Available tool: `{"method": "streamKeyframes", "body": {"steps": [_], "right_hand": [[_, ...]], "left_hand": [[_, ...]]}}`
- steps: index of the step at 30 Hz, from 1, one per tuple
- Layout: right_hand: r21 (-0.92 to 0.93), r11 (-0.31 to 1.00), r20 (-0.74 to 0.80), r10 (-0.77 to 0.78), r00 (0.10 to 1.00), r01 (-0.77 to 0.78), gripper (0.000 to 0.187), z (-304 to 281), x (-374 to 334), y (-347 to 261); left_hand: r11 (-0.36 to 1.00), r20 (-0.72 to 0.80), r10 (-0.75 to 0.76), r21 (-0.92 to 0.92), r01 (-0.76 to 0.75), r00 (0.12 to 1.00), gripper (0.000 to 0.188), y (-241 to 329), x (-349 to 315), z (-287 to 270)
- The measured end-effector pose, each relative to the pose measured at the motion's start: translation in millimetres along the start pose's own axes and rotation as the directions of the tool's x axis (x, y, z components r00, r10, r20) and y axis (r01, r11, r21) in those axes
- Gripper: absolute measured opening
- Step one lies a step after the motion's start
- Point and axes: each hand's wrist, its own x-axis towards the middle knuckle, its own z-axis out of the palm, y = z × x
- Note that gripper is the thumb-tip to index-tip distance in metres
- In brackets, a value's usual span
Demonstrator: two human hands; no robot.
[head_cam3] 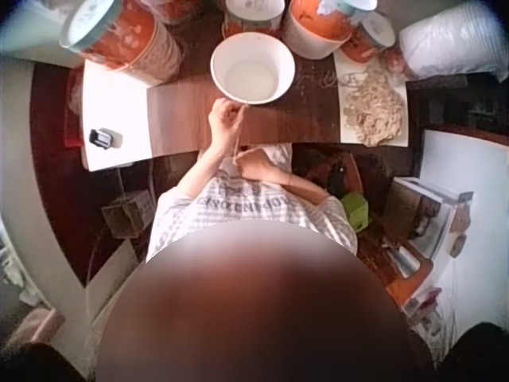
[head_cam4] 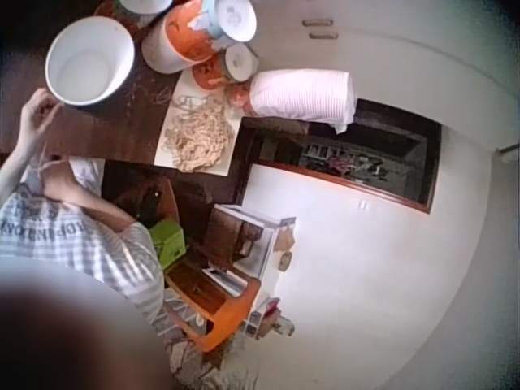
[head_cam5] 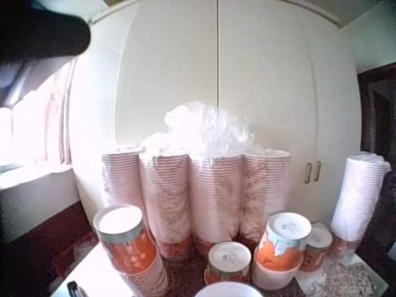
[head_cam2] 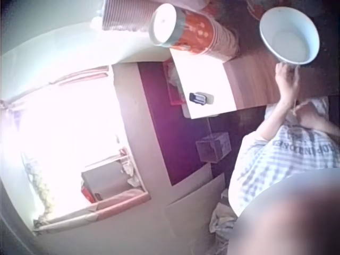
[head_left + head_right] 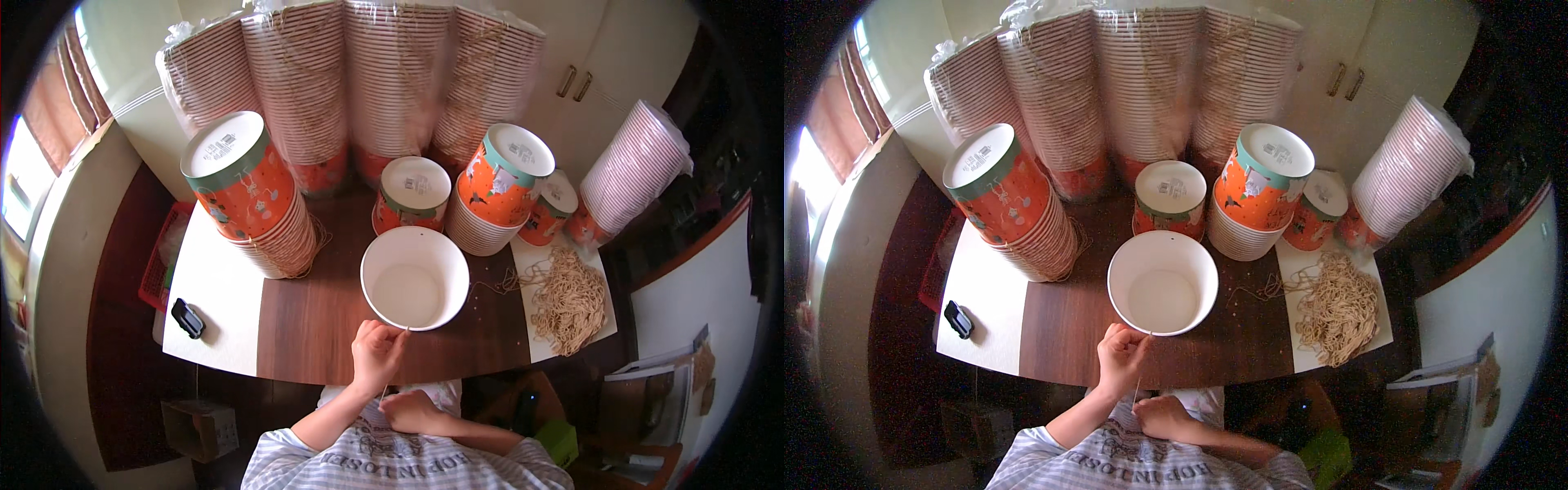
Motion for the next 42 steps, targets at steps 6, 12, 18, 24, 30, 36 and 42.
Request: {"method": "streamKeyframes", "body": {"steps": [6, 12, 18, 24, 30, 36, 42], "right_hand": [[-0.101, 0.995, 0.08, 0.005, 0.997, 0.003, 0.012, -9.2, -2.6, -5.2], [-0.174, 0.985, 0.159, 0.031, 0.987, -0.003, 0.014, -14.3, 0.6, -4.2], [-0.095, 0.996, -0.018, -0.005, 1.0, 0.003, 0.025, -14.5, -12.6, 15.2], [-0.181, 0.976, 0.546, 0.202, 0.813, -0.12, 0.037, -33.2, -30.0, 33.0], [0.849, 0.493, 0.409, -0.389, 0.825, -0.189, 0.04, -95.3, -40.7, 17.7], [0.816, -0.406, -0.478, -0.073, 0.875, 0.412, 0.039, -128.2, -25.8, -16.5], [0.638, -0.507, -0.63, 0.088, 0.771, 0.58, 0.038, -164.6, 9.2, -34.9]], "left_hand": [[0.998, 0.001, 0.028, 0.064, -0.028, 1.0, 0.01, 0.9, 4.7, -2.9], [0.988, -0.021, 0.087, 0.132, -0.083, 0.996, 0.01, 2.0, 7.8, -3.6], [0.967, 0.185, 0.07, 0.229, -0.112, 0.98, 0.011, 6.1, 19.9, -40.0], [0.67, 0.449, 0.405, 0.447, -0.593, 0.797, 0.035, -1.3, 71.6, -65.2], [0.6, 0.618, 0.502, 0.255, -0.758, 0.605, 0.035, -1.0, 50.7, -60.7], [0.823, 0.449, 0.53, -0.068, -0.565, 0.719, 0.028, 48.1, 6.5, -35.2], [0.938, 0.72, 0.253, -0.345, 0.017, 0.646, 0.027, 43.8, -13.1, -34.1]]}}
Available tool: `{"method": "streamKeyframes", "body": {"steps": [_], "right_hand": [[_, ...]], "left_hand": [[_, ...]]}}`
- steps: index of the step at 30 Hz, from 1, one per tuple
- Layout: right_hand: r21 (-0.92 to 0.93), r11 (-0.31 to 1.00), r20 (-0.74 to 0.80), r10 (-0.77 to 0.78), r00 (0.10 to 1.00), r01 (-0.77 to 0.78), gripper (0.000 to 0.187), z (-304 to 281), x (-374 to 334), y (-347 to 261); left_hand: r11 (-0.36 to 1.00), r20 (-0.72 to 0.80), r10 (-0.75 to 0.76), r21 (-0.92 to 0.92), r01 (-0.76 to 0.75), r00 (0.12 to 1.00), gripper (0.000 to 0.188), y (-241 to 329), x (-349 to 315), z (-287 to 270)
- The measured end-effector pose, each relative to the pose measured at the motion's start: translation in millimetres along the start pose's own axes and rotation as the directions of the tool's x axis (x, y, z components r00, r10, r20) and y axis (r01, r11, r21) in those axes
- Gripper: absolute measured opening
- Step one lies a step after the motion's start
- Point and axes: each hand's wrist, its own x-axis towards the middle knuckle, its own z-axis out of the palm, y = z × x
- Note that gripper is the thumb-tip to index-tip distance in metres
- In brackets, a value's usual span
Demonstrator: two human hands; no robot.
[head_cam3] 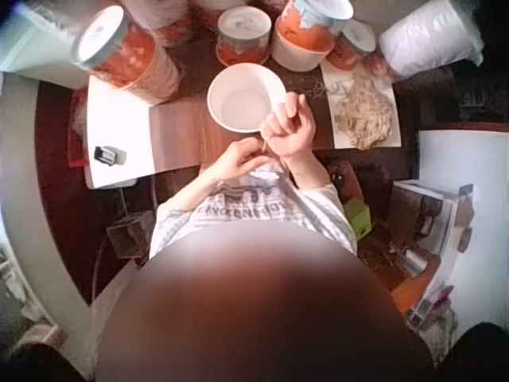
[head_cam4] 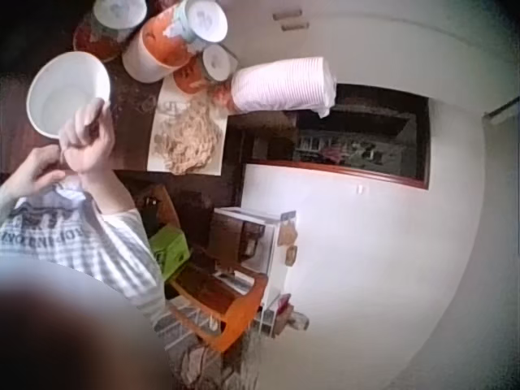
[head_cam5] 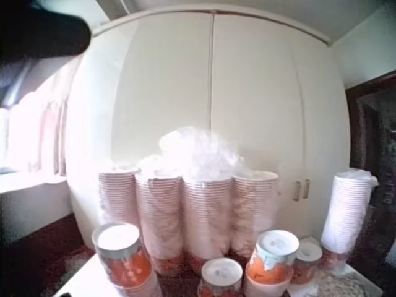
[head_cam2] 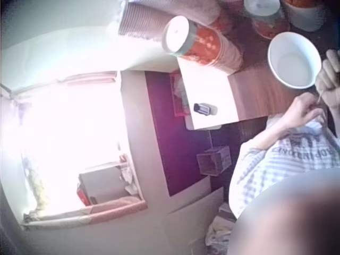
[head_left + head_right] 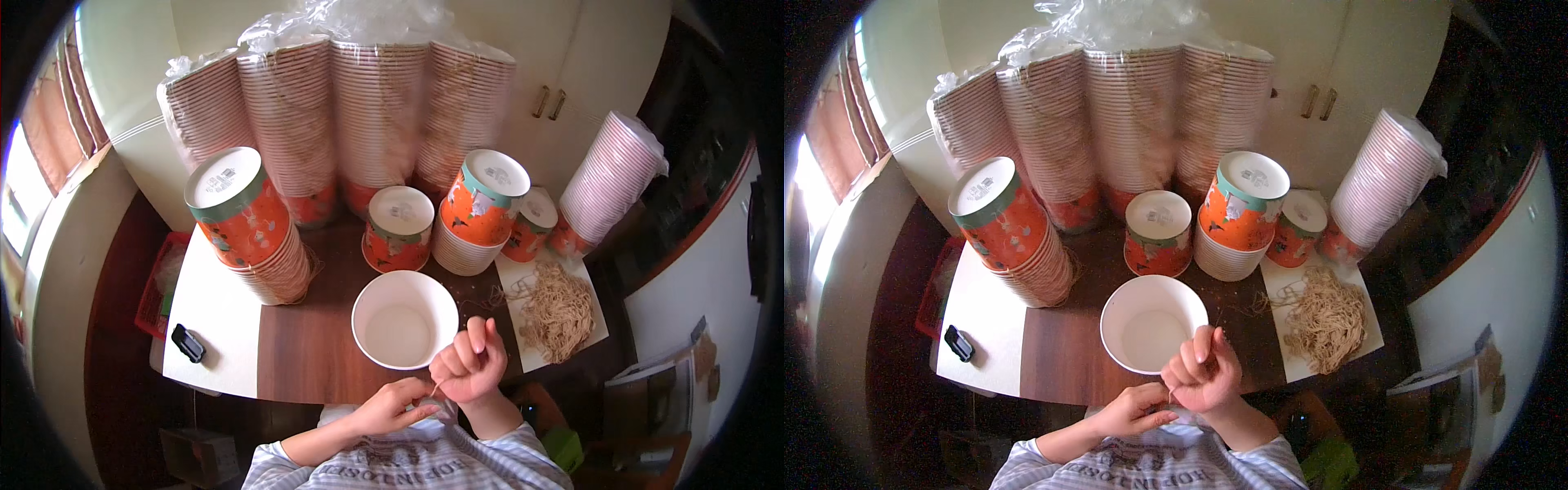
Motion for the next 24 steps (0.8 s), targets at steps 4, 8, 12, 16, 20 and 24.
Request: {"method": "streamKeyframes", "body": {"steps": [4, 8, 12, 16, 20, 24], "right_hand": [[-0.039, 0.993, -0.097, -0.118, 0.988, 0.114, 0.036, 5.0, 19.4, -15.6], [-0.292, 0.951, -0.102, -0.137, 0.985, 0.102, 0.037, -3.6, 29.1, -25.6], [-0.928, 0.368, -0.079, -0.023, 0.997, -0.065, 0.018, -17.7, 35.6, -18.2], [-0.989, -0.136, 0.012, 0.366, 0.931, 0.066, 0.033, -9.6, 59.0, -4.5], [-0.998, 0.049, -0.019, 0.501, 0.865, -0.05, 0.033, -40.2, 78.8, 10.8], [-0.991, -0.131, -0.035, 0.393, 0.919, 0.018, 0.014, -41.7, 93.4, 8.1]], "left_hand": [[0.983, -0.096, -0.094, -0.164, 0.078, 0.991, 0.015, 2.3, -3.7, -12.1], [0.965, -0.172, -0.177, -0.225, 0.136, 0.969, 0.021, 2.5, -13.8, -47.0], [0.942, -0.303, 0.007, 0.323, 0.096, 0.953, 0.018, 10.0, -4.0, -79.7], [0.834, -0.274, 0.05, 0.541, 0.111, 0.96, 0.024, 10.1, 14.8, -106.2], [0.847, -0.14, 0.026, 0.529, 0.052, 0.99, 0.028, -1.7, 29.4, -123.2], [0.859, -0.161, -0.294, 0.388, 0.335, 0.942, 0.038, -5.6, 40.2, -132.2]]}}
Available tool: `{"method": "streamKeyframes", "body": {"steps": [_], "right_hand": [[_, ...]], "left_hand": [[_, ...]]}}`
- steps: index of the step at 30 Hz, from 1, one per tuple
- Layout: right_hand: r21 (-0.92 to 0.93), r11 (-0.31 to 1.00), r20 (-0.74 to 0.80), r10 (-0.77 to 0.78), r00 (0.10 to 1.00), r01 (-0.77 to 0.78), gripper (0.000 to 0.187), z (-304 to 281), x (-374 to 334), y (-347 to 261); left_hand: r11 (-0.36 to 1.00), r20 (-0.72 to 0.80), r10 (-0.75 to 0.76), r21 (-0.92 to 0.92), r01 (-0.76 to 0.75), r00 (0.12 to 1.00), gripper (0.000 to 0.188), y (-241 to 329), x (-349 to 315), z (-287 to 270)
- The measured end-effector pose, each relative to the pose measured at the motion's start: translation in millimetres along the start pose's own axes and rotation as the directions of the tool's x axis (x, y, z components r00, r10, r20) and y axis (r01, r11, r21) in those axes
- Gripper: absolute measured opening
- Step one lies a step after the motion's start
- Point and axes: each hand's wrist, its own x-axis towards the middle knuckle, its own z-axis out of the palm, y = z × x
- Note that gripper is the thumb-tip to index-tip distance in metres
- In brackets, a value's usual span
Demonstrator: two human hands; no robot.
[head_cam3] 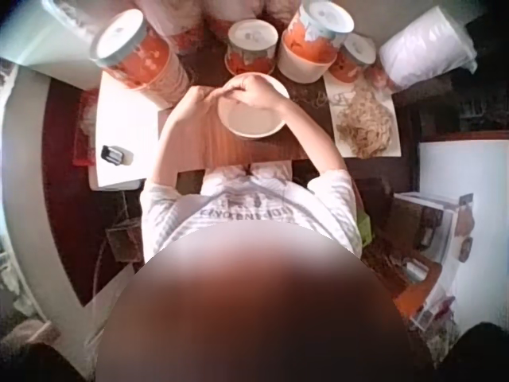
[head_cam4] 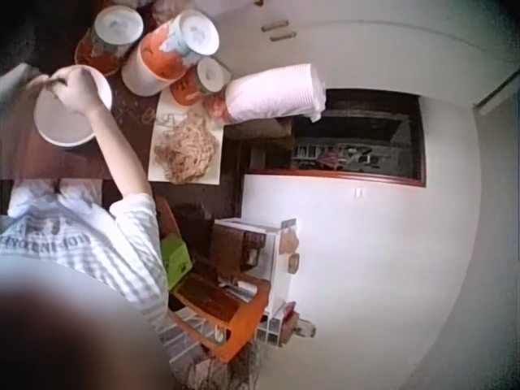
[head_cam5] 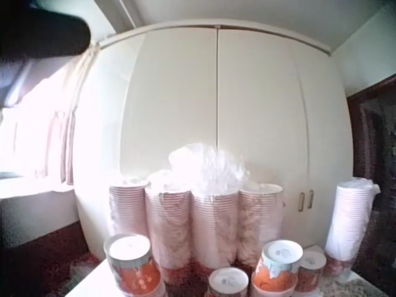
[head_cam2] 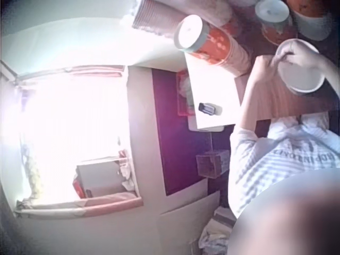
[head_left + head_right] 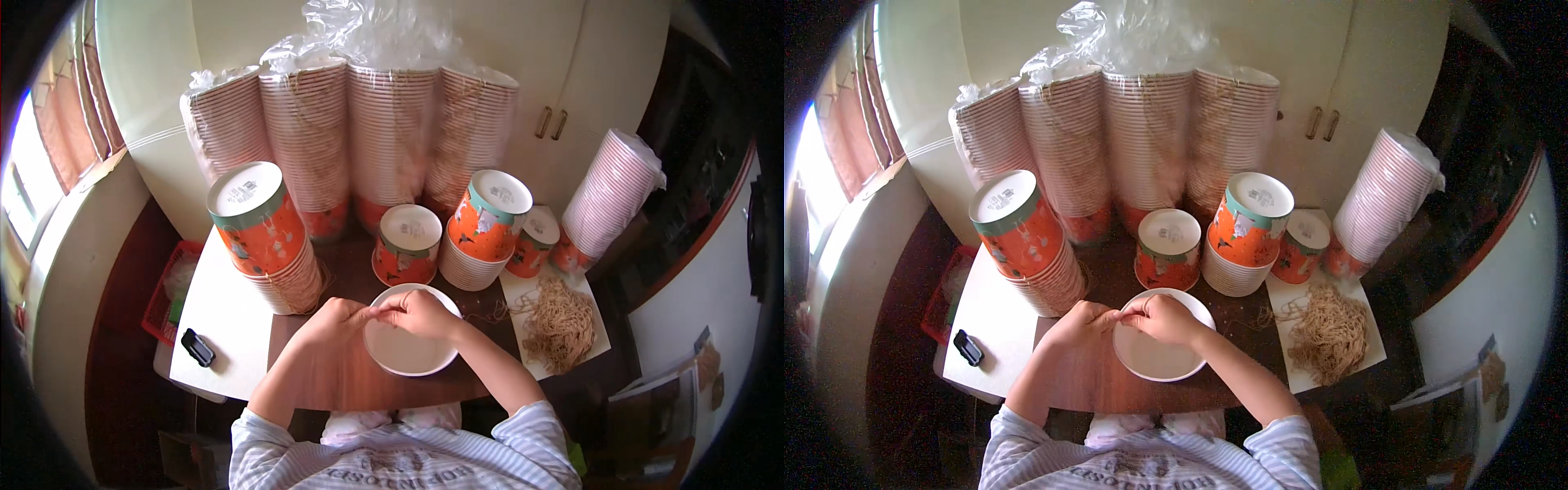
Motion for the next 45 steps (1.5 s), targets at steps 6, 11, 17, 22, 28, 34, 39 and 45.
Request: {"method": "streamKeyframes", "body": {"steps": [6, 11, 17, 22, 28, 34, 39, 45], "right_hand": [[-0.058, 0.978, -0.071, 0.197, 0.978, -0.201, 0.019, 0.7, 9.3, 23.1], [-0.123, 0.971, -0.103, 0.193, 0.976, -0.205, 0.019, 0.1, 6.7, 25.0], [-0.197, 0.953, -0.072, 0.222, 0.972, -0.232, 0.019, 2.7, 6.9, 27.4], [-0.206, 0.954, -0.051, 0.212, 0.976, -0.218, 0.019, 5.8, 7.5, 28.9], [-0.253, 0.94, -0.018, 0.233, 0.972, -0.23, 0.02, 7.5, 8.1, 28.3], [-0.23, 0.954, -0.099, 0.176, 0.979, -0.194, 0.02, 9.3, 9.4, 34.2], [-0.271, 0.944, -0.105, 0.165, 0.981, -0.188, 0.02, 9.3, 10.1, 35.4], [-0.294, 0.934, -0.116, 0.174, 0.978, -0.201, 0.021, 10.2, 9.6, 35.0]], "left_hand": [[0.937, -0.354, -0.018, -0.331, -0.108, 0.935, 0.028, -44.7, 16.9, 27.8], [0.825, -0.236, -0.079, -0.561, -0.069, 0.969, 0.028, -54.3, 14.7, 47.0], [0.775, -0.197, -0.116, -0.631, -0.035, 0.974, 0.029, -53.0, 12.8, 48.6], [0.751, -0.194, -0.112, -0.659, -0.045, 0.975, 0.029, -53.5, 11.8, 49.5], [0.788, -0.202, -0.097, -0.614, -0.048, 0.975, 0.028, -54.0, 10.6, 49.1], [0.762, -0.202, -0.124, -0.646, -0.037, 0.971, 0.026, -51.3, 10.4, 49.7], [0.77, -0.202, -0.118, -0.637, -0.039, 0.972, 0.026, -49.8, 9.0, 49.3], [0.827, -0.233, -0.107, -0.561, -0.044, 0.966, 0.023, -50.1, 8.2, 50.3]]}}
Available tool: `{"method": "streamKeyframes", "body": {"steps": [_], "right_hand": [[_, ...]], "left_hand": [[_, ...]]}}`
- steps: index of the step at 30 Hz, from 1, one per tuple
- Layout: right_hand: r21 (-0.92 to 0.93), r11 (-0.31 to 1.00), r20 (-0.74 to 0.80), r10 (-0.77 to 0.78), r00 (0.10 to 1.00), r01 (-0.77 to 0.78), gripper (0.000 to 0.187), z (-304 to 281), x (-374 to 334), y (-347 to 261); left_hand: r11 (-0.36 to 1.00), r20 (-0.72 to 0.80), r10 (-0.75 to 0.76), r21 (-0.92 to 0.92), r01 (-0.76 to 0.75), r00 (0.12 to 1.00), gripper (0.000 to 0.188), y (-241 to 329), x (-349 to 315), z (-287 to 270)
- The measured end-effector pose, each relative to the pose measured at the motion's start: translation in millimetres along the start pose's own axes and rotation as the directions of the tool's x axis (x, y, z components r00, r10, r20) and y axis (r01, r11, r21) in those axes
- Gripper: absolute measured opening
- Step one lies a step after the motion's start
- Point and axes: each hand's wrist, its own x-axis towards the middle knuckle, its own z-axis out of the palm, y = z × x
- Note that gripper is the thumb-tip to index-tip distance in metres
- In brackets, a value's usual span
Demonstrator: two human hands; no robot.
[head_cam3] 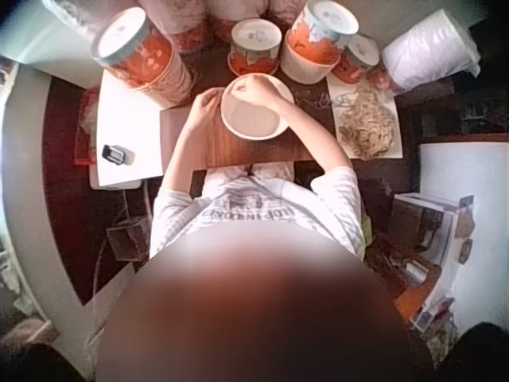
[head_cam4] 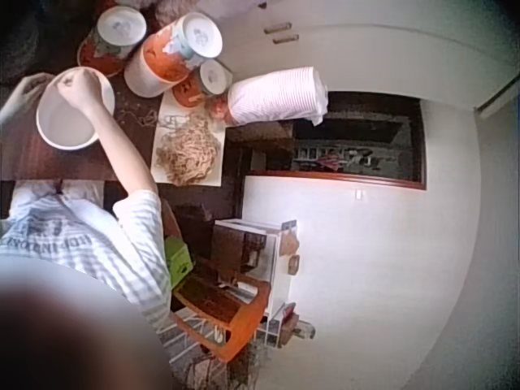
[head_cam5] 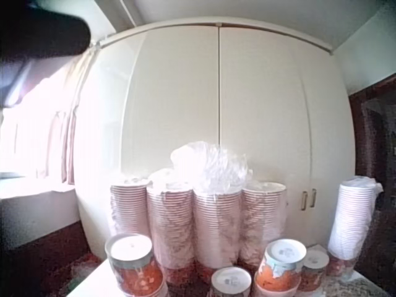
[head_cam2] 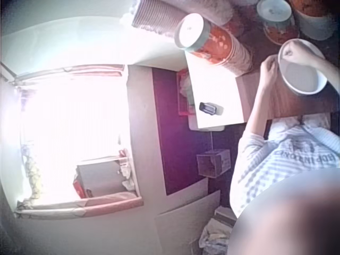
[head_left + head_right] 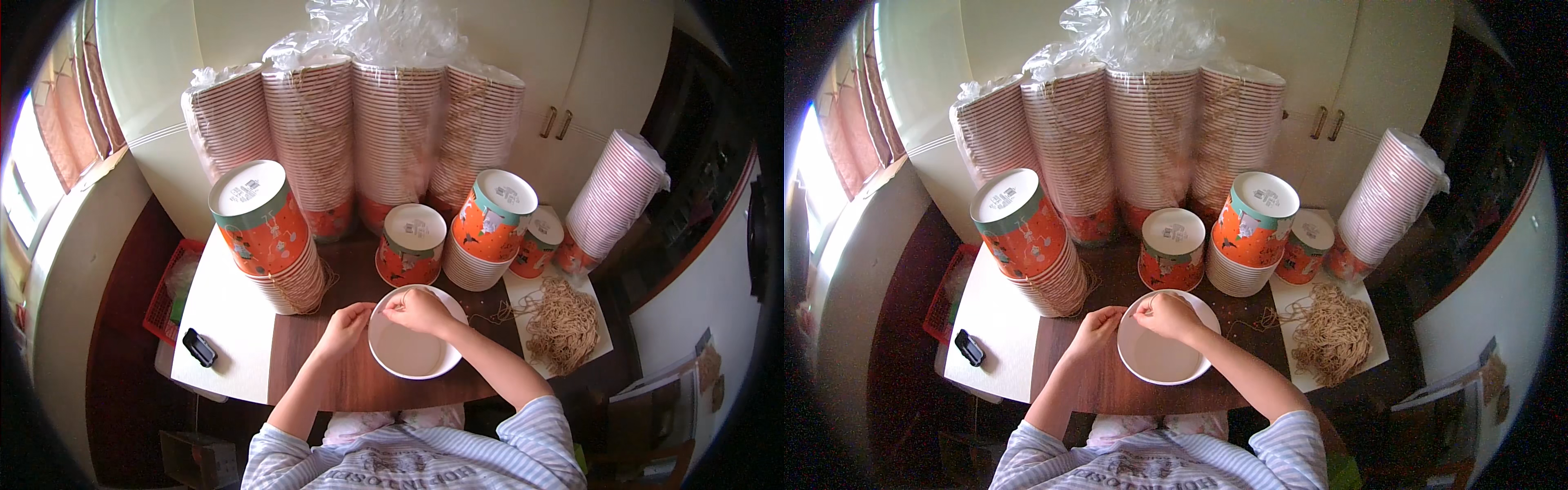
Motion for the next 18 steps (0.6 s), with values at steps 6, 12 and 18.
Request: {"method": "streamKeyframes", "body": {"steps": [6, 12, 18], "right_hand": [[-0.005, 1.0, 0.012, -0.017, 1.0, 0.017, 0.021, -0.3, -0.7, -3.1], [0.03, 0.997, 0.053, -0.07, 0.996, 0.068, 0.018, 3.3, 2.9, 4.1], [0.09, 0.995, 0.216, -0.064, 0.974, 0.045, 0.015, -8.5, 0.1, -4.6]], "left_hand": [[0.997, -0.008, 0.037, 0.061, -0.037, 0.999, 0.021, -2.2, -2.1, 0.3], [0.92, -0.054, 0.092, 0.388, -0.064, 0.994, 0.019, 7.8, -4.8, 1.2], [0.791, -0.057, 0.311, 0.568, -0.225, 0.949, 0.012, 20.9, -21.1, 7.0]]}}
